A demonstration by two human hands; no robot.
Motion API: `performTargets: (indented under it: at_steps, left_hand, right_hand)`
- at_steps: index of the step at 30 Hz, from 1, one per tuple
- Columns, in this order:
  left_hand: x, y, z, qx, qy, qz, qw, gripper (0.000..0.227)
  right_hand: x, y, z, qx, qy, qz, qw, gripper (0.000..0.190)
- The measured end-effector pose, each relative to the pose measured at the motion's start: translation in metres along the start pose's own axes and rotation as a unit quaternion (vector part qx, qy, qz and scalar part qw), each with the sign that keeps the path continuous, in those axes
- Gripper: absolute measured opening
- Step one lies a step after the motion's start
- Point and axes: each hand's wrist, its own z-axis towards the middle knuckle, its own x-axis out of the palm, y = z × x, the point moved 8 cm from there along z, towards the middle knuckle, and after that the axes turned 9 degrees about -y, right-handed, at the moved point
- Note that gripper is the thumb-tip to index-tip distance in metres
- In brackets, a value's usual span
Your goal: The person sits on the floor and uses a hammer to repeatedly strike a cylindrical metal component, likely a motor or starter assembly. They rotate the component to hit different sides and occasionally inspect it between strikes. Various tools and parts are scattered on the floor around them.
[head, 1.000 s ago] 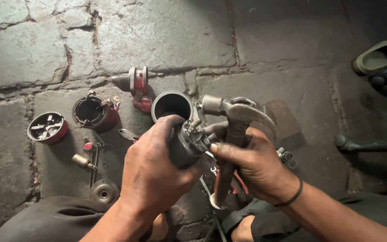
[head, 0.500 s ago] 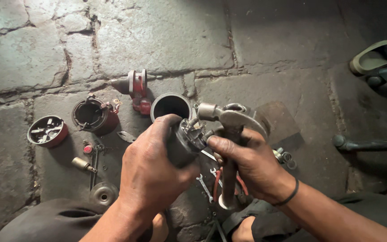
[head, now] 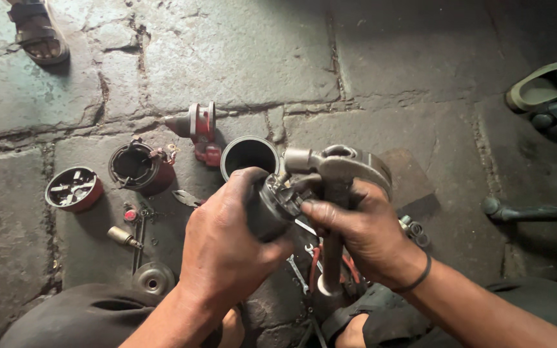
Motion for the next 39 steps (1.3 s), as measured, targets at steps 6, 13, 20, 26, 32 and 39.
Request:
performTargets:
  at_steps: [6,13,20,26,32,39]
  left_hand:
    - [0.000,0.002,0.000,-0.002,0.004,0.011,1.000,0.072]
    - [-0.002,-0.001,-0.002,0.059,-0.041,0.041,0.997,0.073]
    - [0.004,0.012,0.006,-0.081,0.013,0.007,0.997,0.073]
    - [0.008,0.029,0.005,-0.174,0.051,-0.016,0.983,0.080]
    - [0.027,0.031,-0.003,-0.179,0.115,-0.148,0.966,0.071]
    - [0.031,0.025,-0.005,-0.179,0.119,-0.136,0.967,0.069]
  right_hand:
    - [0.004,0.005,0.001,-0.031,0.022,-0.053,0.998,0.022]
    - [0.009,0.000,0.007,-0.011,-0.033,-0.106,0.994,0.019]
    - [0.005,-0.011,0.005,0.134,-0.074,0.093,0.984,0.030]
    - [-0.021,-0.012,0.017,0.187,-0.035,0.247,0.950,0.014]
    - [-0.028,0.002,0.000,0.074,-0.061,0.100,0.990,0.030]
    - [-0.005,0.020,-0.005,0.011,-0.056,-0.045,0.997,0.035]
